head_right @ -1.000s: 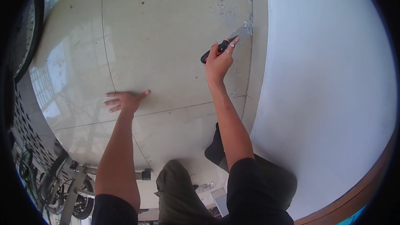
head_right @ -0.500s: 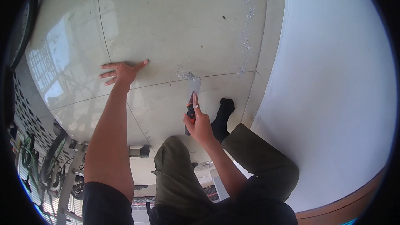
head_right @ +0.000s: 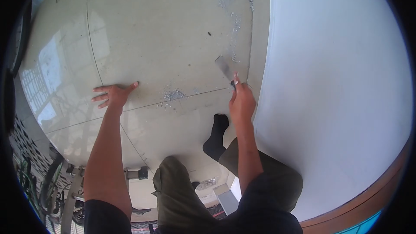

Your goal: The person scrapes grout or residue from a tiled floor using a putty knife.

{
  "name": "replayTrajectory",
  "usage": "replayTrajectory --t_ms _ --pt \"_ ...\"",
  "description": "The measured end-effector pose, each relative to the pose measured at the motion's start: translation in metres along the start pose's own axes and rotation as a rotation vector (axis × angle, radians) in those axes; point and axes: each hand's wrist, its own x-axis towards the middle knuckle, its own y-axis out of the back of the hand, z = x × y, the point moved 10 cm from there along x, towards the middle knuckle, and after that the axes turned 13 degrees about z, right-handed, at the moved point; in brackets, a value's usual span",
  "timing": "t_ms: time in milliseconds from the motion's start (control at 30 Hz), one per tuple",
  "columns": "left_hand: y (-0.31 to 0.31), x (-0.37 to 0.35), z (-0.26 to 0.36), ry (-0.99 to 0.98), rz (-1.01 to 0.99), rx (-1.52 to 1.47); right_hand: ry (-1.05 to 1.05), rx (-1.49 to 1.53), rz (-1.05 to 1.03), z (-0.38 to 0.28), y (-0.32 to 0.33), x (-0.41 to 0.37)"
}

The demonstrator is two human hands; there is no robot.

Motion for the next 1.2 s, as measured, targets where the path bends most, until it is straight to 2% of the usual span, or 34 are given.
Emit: replayTrajectory --t_ms 67,200,233,267,333,367,433,567,633,767,833,933,1000,1067,1200 --pt "-0.001 0.001 -0.001 -0.008 0.0 0.008 0.01 -0.225 0.052 0.007 0.026 0.058" --pt "-0.001 0.004 -0.001 -0.015 0.001 0.034 0.024 -0.486 0.086 -0.01 0.06 0.173" --pt "-0.002 0.004 -0.002 -0.014 -0.002 0.029 0.112 -0.55 0.163 -0.021 0.061 0.198" --pt "-0.002 0.004 -0.002 -0.015 -0.008 0.011 0.2 -0.614 0.24 -0.032 0.059 0.221" --pt "-0.003 0.004 -0.001 -0.018 -0.013 -0.012 0.238 -0.574 0.289 -0.044 0.042 0.268" --pt "-0.005 0.005 -0.002 -0.023 -0.009 -0.005 0.24 -0.572 0.293 -0.047 0.034 0.285" --pt "-0.007 0.01 -0.005 -0.023 0.004 -0.001 0.394 -0.65 0.27 -0.068 0.01 0.308" --pt "0.001 0.003 -0.001 -0.041 0.001 -0.01 0.447 -0.598 0.209 -0.078 -0.03 0.307" --pt "0.001 0.002 0.0 -0.036 -0.024 -0.029 0.298 -0.489 0.19 -0.075 -0.038 0.277" --pt "-0.004 0.006 -0.002 -0.07 -0.016 -0.026 0.243 -0.353 -0.011 -0.08 -0.031 0.179" --pt "-0.001 0.005 0.001 -0.079 -0.034 -0.071 0.148 -0.377 -0.188 -0.08 -0.019 0.159" --pt "0.0 0.004 0.0 -0.047 -0.046 -0.094 0.121 -0.332 -0.154 -0.084 0.01 0.204" --pt "-0.001 0.004 0.0 -0.052 -0.034 -0.101 0.172 -0.259 0.035 -0.102 0.025 0.253" --pt "-0.002 0.002 -0.001 -0.052 -0.04 -0.131 0.337 -0.251 0.108 -0.121 0.014 0.293" --pt "-0.002 0.007 -0.001 -0.048 -0.01 -0.06 0.341 -0.289 -0.042 -0.1 -0.017 0.289"
